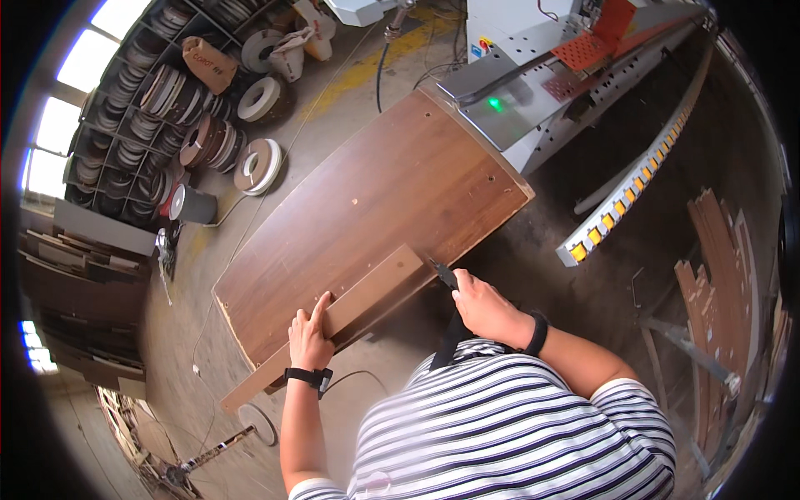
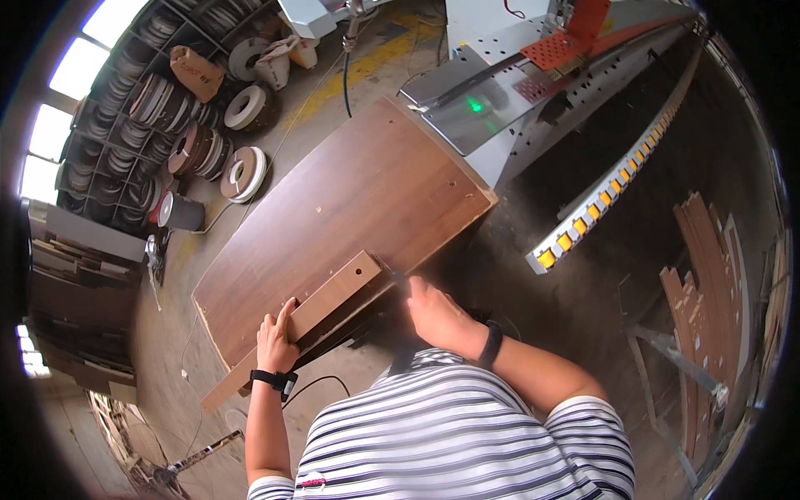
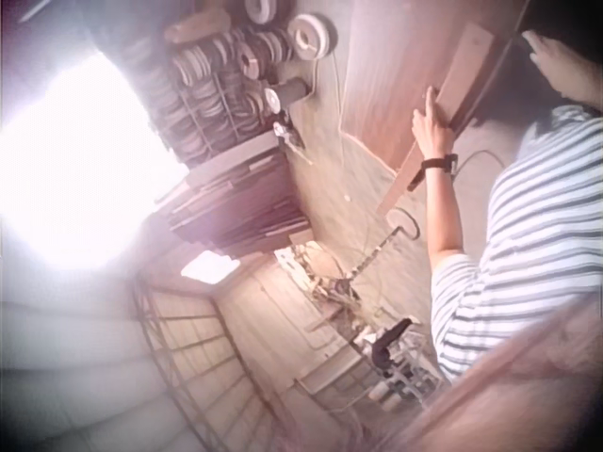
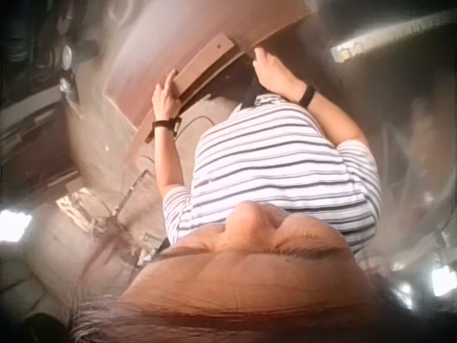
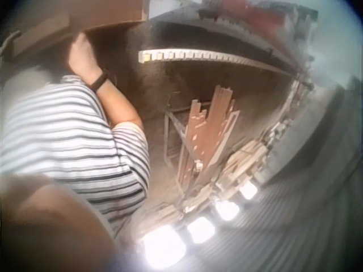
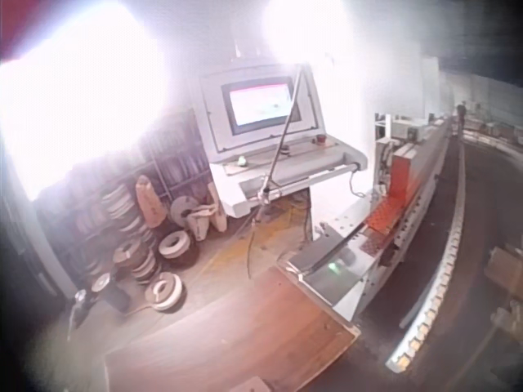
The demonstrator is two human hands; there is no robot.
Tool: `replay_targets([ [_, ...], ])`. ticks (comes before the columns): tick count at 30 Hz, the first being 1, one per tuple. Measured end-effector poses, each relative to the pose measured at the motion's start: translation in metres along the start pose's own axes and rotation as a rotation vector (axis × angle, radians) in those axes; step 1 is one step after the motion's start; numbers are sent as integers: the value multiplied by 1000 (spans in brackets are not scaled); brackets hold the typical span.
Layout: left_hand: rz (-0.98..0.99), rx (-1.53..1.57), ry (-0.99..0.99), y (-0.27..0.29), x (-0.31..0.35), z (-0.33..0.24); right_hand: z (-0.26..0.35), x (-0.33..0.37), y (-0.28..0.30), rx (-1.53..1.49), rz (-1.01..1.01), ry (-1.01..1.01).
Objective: The person places wood boards one by one into an edge-banding machine, subsequently uses a small blade to trim excess material from the ends of a board on a nearby surface, and returns to the machine to process more boards.
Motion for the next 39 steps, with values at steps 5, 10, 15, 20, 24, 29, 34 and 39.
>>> replay_targets([
  [5,-14,29,-3,0,1,5,11,8,-14,64,4,-37],
  [10,10,37,-20,2,2,6,0,8,-27,147,65,-128],
  [15,34,62,-54,0,0,8,-17,9,-41,173,75,-196],
  [20,85,105,-84,-2,-3,7,-24,8,-46,168,57,-198],
  [24,136,140,-141,-2,5,10,-17,6,-42,263,61,-225],
  [29,362,602,143,13,43,23,-17,7,-36,294,44,-248],
  [34,298,969,35,24,96,19,32,-21,-19,346,-19,-56],
  [39,294,1075,-13,-12,112,-7,59,-85,-42,785,-128,186],
])
Point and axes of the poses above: each hand's wrist, its own x-axis away from the middle knuckle, its own y-axis out of the back of the hand, z = x × y, the point moved 10 cm from there along -x, towards the middle knuckle, and after that the axes turned 5 degrees about -x, right-handed, at the moved point
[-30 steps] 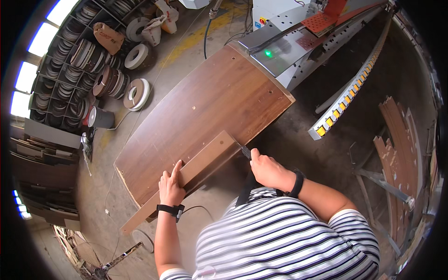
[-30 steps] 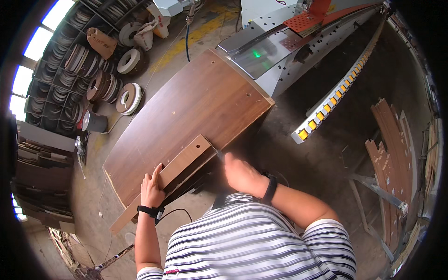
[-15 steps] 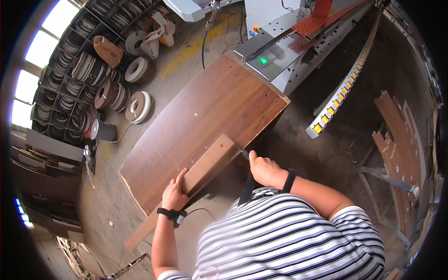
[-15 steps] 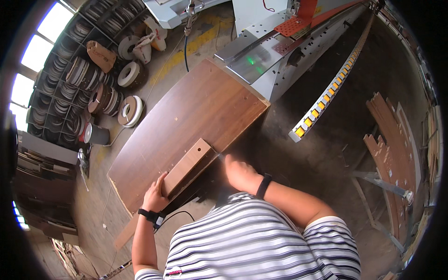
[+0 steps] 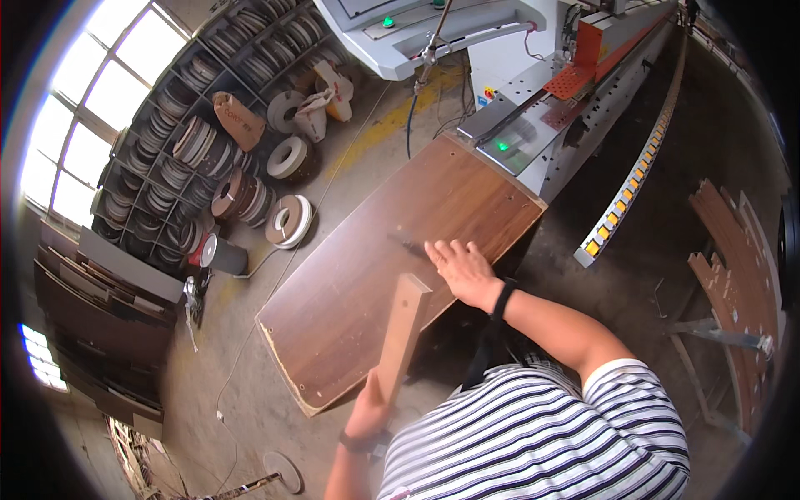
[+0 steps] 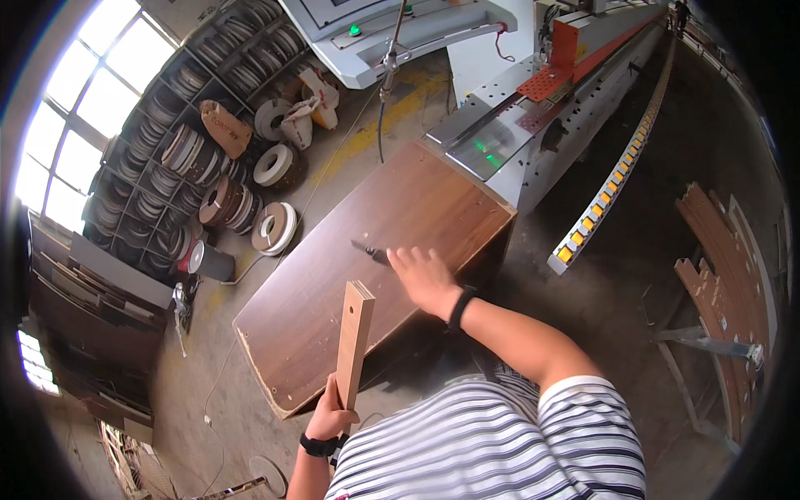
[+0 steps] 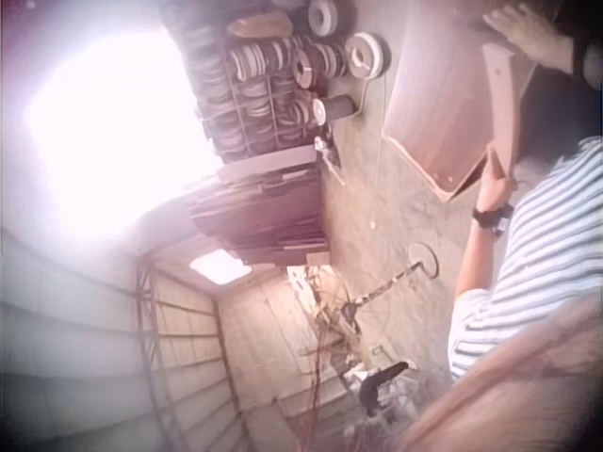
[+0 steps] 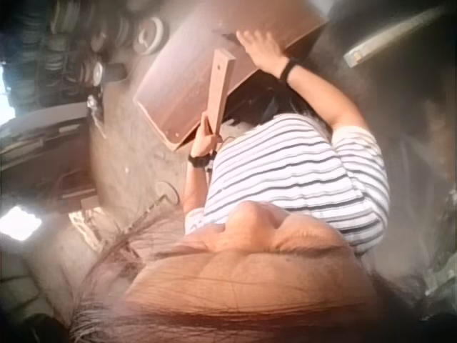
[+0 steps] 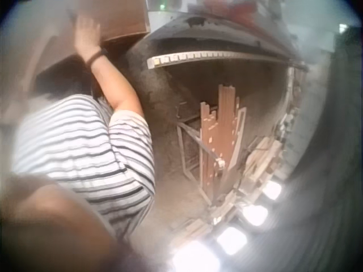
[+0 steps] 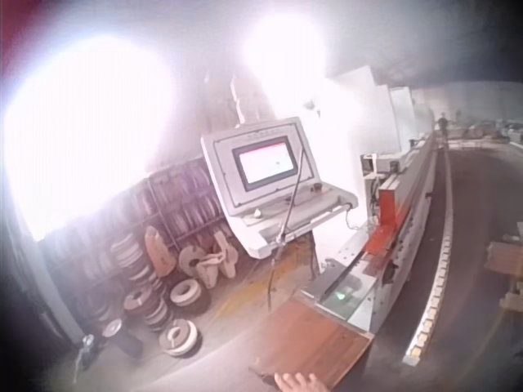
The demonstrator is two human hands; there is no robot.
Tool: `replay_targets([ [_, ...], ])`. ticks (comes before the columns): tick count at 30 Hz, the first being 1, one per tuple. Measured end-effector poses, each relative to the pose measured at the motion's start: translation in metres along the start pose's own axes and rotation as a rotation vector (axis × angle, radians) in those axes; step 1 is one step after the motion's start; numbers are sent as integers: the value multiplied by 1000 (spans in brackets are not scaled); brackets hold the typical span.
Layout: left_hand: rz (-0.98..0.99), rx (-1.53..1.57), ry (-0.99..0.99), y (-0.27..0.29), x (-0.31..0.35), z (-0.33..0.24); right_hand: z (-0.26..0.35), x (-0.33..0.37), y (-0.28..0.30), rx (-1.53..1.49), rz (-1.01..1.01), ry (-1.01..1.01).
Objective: The person places wood boards one by one into an edge-banding machine, subsequently uses a small blade to trim excess material from the ends of a board on a nearby surface, and returns to the machine to process more boards.
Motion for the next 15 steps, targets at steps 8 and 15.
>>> replay_targets([
  [8,-163,220,-123,-21,-3,-17,12,75,65,-447,-312,198],
  [15,-295,629,-533,-67,-30,-177,-99,229,23,-625,-55,43],
])
Point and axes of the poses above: each hand's wrist, its own x-axis away from the middle knuckle, its own y-axis out of the back of the hand, z = x × y, the point moved 10 cm from there along -x, towards the middle knuckle, and after that the axes turned 5 degrees about -x, right-handed, at the moved point
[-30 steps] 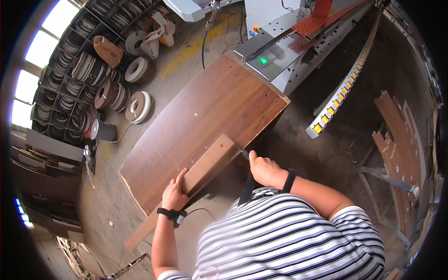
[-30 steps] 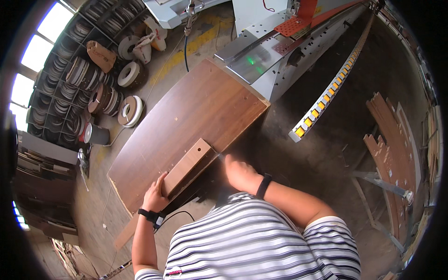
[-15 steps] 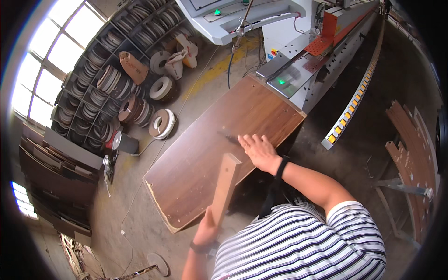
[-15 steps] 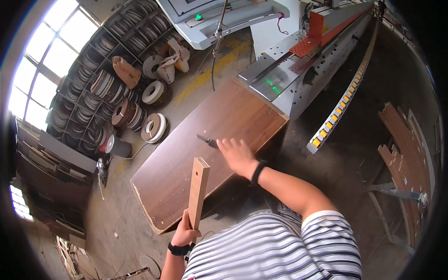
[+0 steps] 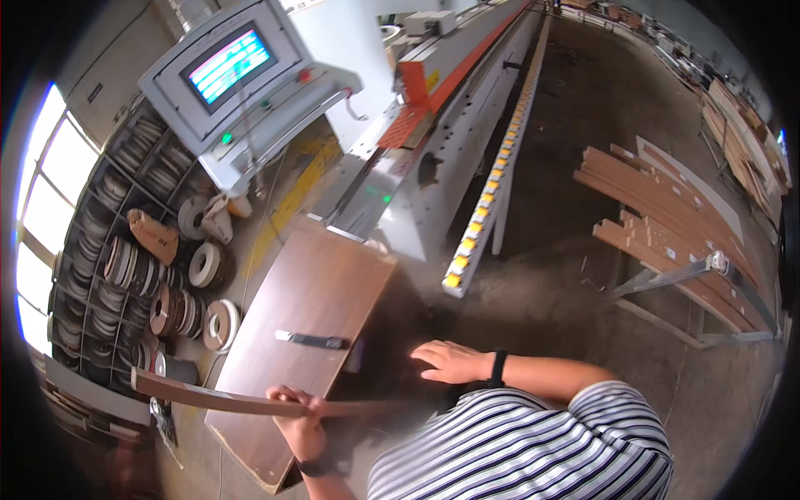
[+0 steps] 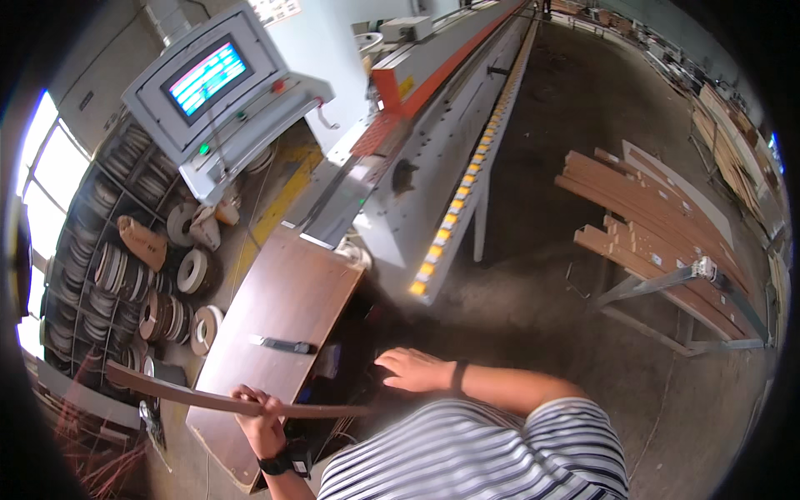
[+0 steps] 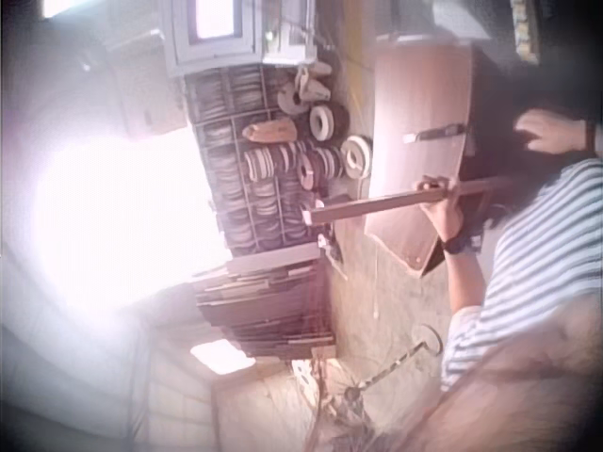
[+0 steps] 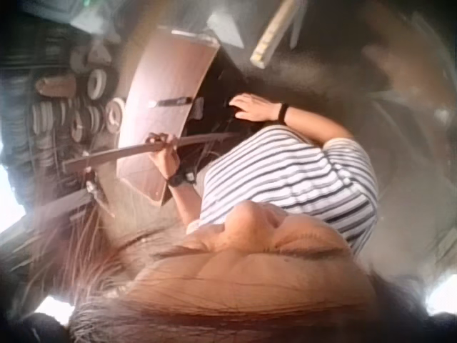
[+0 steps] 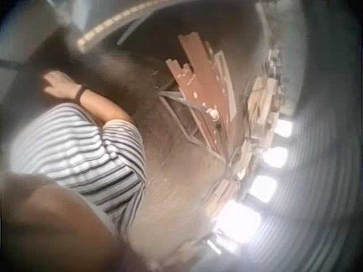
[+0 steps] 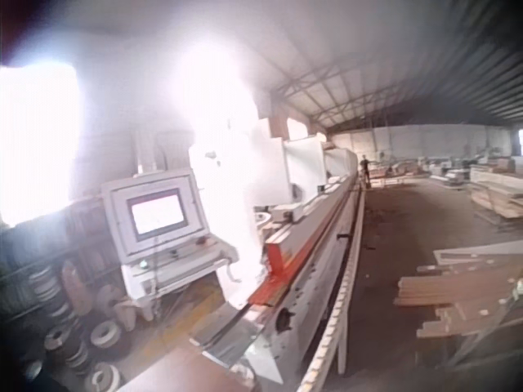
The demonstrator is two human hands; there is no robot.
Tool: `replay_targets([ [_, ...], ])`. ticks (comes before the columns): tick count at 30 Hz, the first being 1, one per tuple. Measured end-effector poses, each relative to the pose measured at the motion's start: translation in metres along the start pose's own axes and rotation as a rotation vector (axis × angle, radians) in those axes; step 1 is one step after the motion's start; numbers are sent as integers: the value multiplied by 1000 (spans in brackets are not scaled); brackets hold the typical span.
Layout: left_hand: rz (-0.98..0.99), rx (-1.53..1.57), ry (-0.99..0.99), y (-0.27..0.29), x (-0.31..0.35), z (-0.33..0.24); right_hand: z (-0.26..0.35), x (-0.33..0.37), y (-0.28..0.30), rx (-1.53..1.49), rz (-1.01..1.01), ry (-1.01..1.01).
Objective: The person places wood boards one by one into an edge-banding machine, subsequently uses a small blade to trim excess material from the ends of a board on a nearby surface, and returns to the machine to process more boards.
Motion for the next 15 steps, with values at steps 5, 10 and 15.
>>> replay_targets([
  [5,-2,276,137,-154,-33,57,-68,138,128,140,-222,-176],
  [10,221,117,212,-304,-71,178,-116,282,242,479,-497,-508],
  [15,234,78,240,-441,-89,223,-123,386,295,523,-535,-662],
])
Point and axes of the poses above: each hand's wrist, its own x-axis away from the middle knuckle, its own y-axis out of the back of the hand, z = x × y, the point moved 10 cm from there along -x, towards the middle knuckle, and after that the axes turned 5 degrees about -x, right-handed, at the moved point
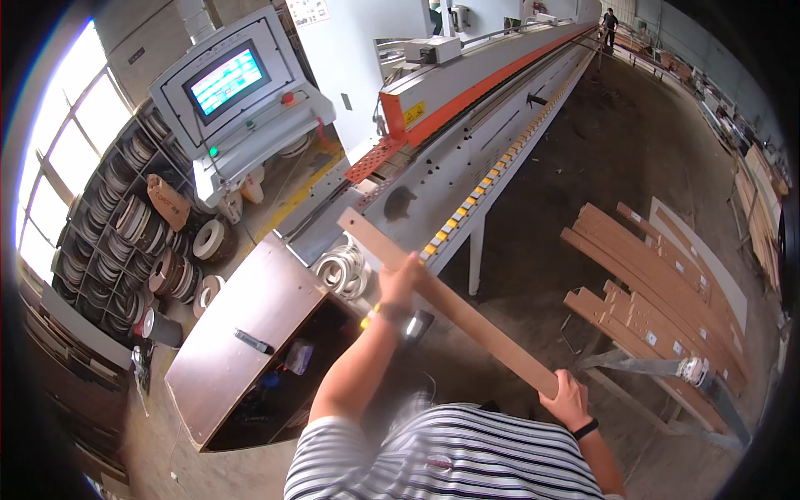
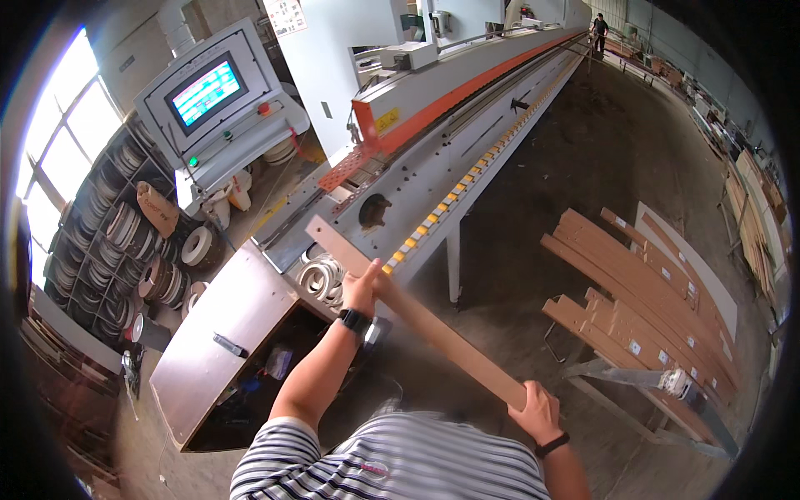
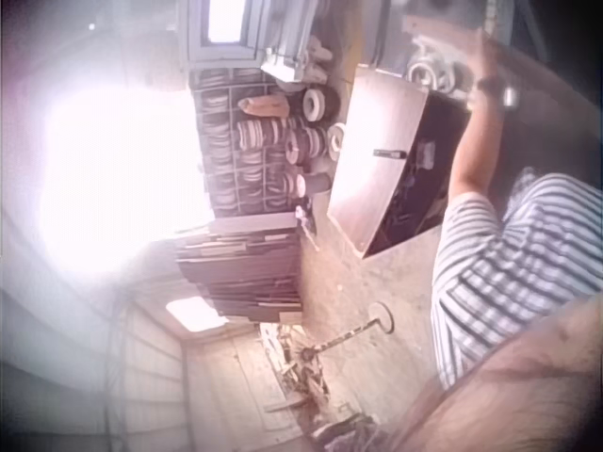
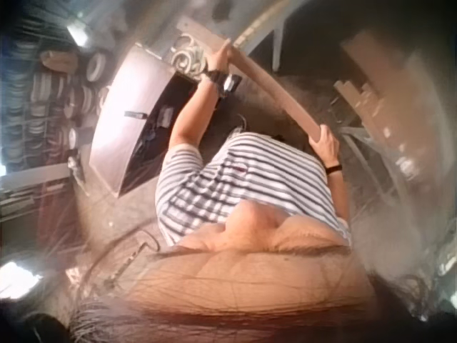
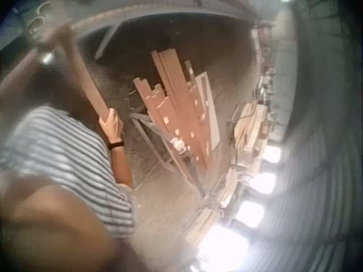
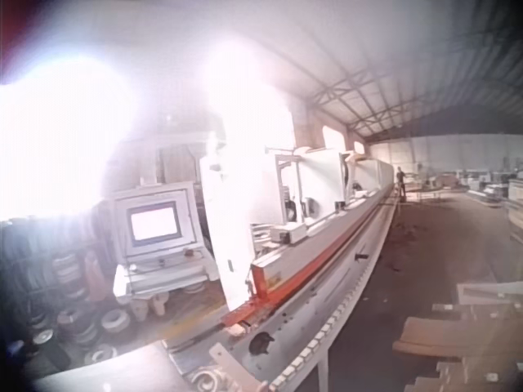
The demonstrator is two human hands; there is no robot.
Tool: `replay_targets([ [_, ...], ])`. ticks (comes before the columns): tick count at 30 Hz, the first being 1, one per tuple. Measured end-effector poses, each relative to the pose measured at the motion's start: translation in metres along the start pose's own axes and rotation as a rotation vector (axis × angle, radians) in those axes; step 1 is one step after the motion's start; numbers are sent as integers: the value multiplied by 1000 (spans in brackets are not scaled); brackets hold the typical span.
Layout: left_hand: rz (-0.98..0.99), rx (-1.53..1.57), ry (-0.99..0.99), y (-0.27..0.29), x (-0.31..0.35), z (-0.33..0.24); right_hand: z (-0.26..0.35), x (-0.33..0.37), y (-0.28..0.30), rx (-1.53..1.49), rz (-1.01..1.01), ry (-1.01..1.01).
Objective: The person places wood boards one by one into an edge-banding machine, subsequently uses a small blade to trim excess material from the ends of a board on a nearby surface, and returns to the machine to process more boards.
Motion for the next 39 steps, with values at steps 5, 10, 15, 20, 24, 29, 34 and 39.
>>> replay_targets([
  [5,-229,-332,18,-30,-83,28,-41,-21,13,-3,76,-95],
  [10,-314,-343,110,-37,-170,49,-68,-72,5,-33,155,-122],
  [15,-372,-487,25,-37,-240,53,-70,-151,-8,-67,205,-64],
  [20,-381,-759,30,-39,-284,42,-74,-211,-19,-119,381,-108],
  [24,-480,-864,3,-32,-306,43,-81,-245,-17,-81,346,-42],
  [29,-537,-1053,50,-37,-313,40,-100,-267,-18,-132,442,-15],
  [34,-520,-1119,72,-23,-328,45,-100,-288,-14,-119,527,-21],
  [39,-471,-1121,162,-63,-319,30,-121,-299,-19,-164,537,-38],
])
Point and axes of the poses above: each hand's wrist, its own x-axis away from the middle knuckle, its own y-axis out of the back of the hand, z = x × y, the point moved 10 cm from there along -x, towards the middle knuckle, and after that the axes turned 5 degrees about -x, right-handed, at the moved point
